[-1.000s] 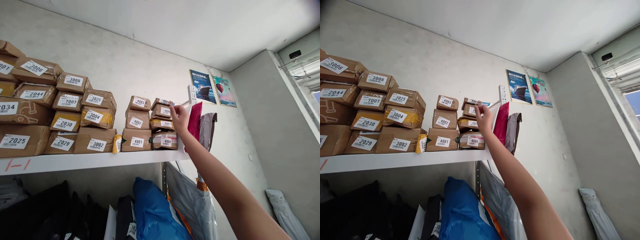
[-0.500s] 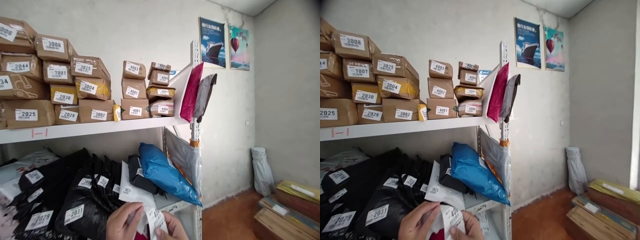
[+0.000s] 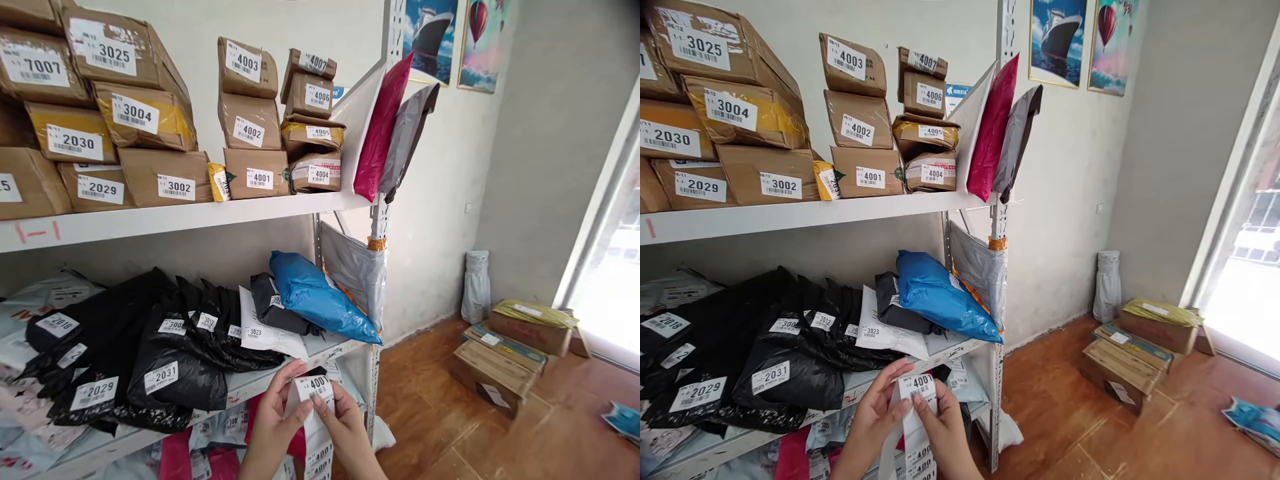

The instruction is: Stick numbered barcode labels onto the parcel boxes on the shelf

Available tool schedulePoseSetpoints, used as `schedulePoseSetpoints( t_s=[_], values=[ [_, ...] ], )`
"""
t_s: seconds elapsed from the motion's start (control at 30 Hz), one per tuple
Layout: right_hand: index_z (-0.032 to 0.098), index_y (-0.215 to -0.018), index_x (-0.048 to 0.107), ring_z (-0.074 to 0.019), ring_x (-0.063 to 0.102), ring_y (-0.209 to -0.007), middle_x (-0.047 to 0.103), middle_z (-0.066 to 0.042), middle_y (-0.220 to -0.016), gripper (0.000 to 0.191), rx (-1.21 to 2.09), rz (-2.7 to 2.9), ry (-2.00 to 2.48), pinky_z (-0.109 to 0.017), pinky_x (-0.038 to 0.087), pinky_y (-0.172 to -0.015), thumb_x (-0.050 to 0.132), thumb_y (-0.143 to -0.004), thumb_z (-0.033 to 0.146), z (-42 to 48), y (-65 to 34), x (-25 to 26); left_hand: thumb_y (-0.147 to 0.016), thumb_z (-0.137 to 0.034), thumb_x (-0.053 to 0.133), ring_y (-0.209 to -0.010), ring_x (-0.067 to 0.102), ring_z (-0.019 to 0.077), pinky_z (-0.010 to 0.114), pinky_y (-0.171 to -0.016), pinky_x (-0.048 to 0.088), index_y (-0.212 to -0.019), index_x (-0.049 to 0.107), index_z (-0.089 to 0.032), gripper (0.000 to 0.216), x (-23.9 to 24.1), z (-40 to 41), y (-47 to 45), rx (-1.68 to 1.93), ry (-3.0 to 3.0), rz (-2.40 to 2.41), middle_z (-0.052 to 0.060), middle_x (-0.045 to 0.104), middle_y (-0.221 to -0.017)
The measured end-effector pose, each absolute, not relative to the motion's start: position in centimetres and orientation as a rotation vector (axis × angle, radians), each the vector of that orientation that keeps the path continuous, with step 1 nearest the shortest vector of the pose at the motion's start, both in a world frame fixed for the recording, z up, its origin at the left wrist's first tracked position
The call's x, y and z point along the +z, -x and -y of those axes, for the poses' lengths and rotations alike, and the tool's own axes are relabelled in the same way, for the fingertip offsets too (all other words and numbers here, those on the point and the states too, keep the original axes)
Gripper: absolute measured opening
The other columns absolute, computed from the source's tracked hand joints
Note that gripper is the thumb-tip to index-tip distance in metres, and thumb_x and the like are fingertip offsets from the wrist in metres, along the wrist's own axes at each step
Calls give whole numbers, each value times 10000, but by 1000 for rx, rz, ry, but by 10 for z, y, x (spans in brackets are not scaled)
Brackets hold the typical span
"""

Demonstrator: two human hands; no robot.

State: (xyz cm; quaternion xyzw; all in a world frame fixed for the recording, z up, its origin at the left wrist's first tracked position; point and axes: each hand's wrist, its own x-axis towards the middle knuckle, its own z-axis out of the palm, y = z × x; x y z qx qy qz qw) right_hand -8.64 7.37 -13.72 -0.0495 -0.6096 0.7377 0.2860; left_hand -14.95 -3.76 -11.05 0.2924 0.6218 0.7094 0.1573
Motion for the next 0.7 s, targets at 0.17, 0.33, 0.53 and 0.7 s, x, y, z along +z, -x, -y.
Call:
schedulePoseSetpoints(
  t_s=[0.17,0.33,0.53,0.7],
  values=[
    [190,-926,663,-254,641,-874,721,-92,-925,366,1852,1592,242,-368,516,-813,664,-725,495,-70,92,-171,-460,-462,821,-1131,525,310,416,-928,473,-1112,499,-209,770,-141,40,143,2226,-817,-2243,137,523,-1218],
    [253,-1165,594,-278,526,-1178,603,-99,-1258,441,1766,1553,301,-399,414,-1016,617,-781,469,-70,96,-207,-652,-463,714,-794,626,208,306,-747,517,-871,626,-207,349,-160,37,137,2285,-724,-2274,54,657,-852],
    [319,-1091,559,-174,618,-838,640,-23,-929,299,1937,1447,-27,-285,521,-723,629,-802,359,-83,95,-183,-657,-509,710,-852,666,210,233,-757,534,-784,704,-198,336,-162,31,137,2354,-520,-1931,61,737,-867],
    [309,-1130,574,-137,610,-749,613,4,-779,412,2054,1400,-12,-259,502,-706,710,-741,309,-93,92,-169,-650,-486,736,-931,676,243,293,-762,559,-1201,531,-243,636,-168,20,135,2478,-471,-1591,89,726,-986]
  ],
)
